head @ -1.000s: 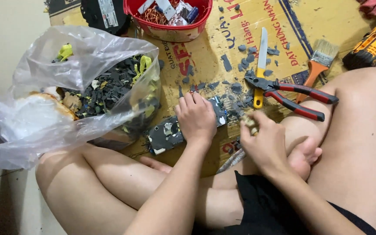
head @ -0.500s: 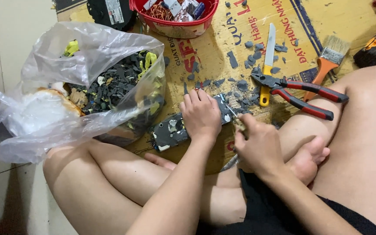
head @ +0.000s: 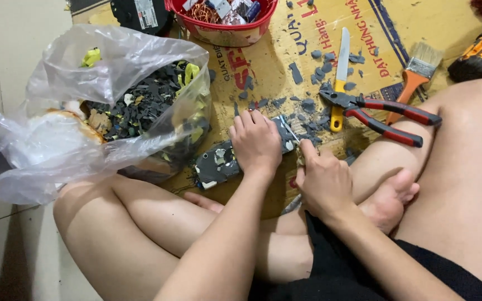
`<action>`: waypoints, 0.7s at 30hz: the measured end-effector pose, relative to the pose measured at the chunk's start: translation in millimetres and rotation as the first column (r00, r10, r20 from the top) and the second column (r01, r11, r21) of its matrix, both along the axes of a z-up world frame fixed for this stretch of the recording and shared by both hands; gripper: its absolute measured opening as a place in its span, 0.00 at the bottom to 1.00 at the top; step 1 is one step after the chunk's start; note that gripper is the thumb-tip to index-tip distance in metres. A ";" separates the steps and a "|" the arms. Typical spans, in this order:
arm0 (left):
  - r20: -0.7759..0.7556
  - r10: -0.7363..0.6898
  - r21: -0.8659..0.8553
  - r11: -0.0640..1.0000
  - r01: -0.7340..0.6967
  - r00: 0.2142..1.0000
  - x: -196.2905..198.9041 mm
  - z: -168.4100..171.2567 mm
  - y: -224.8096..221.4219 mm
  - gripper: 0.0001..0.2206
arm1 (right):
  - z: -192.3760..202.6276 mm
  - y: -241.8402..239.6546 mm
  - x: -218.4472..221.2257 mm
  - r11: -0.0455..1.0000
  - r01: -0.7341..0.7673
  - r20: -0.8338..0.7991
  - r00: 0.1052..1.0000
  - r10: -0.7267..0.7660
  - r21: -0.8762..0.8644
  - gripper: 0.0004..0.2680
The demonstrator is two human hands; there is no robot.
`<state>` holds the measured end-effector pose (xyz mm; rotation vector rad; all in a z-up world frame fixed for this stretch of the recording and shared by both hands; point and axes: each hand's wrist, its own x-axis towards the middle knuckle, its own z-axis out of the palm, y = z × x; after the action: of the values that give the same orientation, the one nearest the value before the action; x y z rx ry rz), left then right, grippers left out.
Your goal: Scraping and cleaning material off an electronic component casing using a small tool and pliers.
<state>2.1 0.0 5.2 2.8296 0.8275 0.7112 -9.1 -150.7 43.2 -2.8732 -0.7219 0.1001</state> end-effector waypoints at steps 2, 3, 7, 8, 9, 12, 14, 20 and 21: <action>0.006 0.003 0.008 1.000 -0.003 1.000 -1.1 -1.0 0.5 0.07 | -7.7 -2.5 5.6 0.997 0.011 -0.069 0.998 -0.006 0.074 0.14; 0.012 0.008 0.017 1.000 -0.008 1.000 -0.1 -1.1 1.0 0.07 | -11.1 -3.6 10.0 0.989 0.025 -0.138 0.990 -0.005 0.147 0.13; -0.046 -0.004 -0.047 0.999 0.001 0.999 -1.7 9.6 0.9 0.07 | 5.0 3.9 41.8 0.884 0.284 -0.353 0.924 -0.149 0.371 0.08; -0.087 -0.009 -0.071 0.997 0.002 0.996 -2.2 12.1 1.1 0.08 | 5.0 3.1 46.1 0.855 0.346 -0.428 0.888 -0.167 0.385 0.07; -0.127 -0.015 -0.094 0.996 0.003 0.992 -2.4 14.4 1.5 0.10 | 4.9 2.5 50.7 0.824 0.409 -0.501 0.847 -0.181 0.393 0.05; -0.129 -0.028 -0.064 0.998 0.020 0.991 -2.9 13.2 0.6 0.08 | -0.7 9.4 54.2 0.418 0.776 -0.821 0.560 -0.111 0.473 0.04; -0.143 -0.037 -0.083 0.996 0.025 0.989 -2.1 14.1 1.4 0.09 | -11.9 10.8 56.5 0.418 0.762 -0.806 0.582 -0.108 0.494 0.04; 0.014 -0.038 0.073 0.997 0.036 0.999 -0.8 -5.3 4.6 0.06 | 11.0 68.4 80.4 0.802 0.400 -0.481 0.861 -0.163 0.445 0.07; 0.034 -0.022 0.047 0.999 0.020 0.999 -0.4 -8.9 2.7 0.05 | 26.9 72.4 77.7 0.805 0.383 -0.442 0.881 -0.171 0.452 0.08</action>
<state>1.7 2.7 -3.8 2.8541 0.7846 0.7847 68.6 -78.4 70.1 -2.2864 -0.1874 0.3507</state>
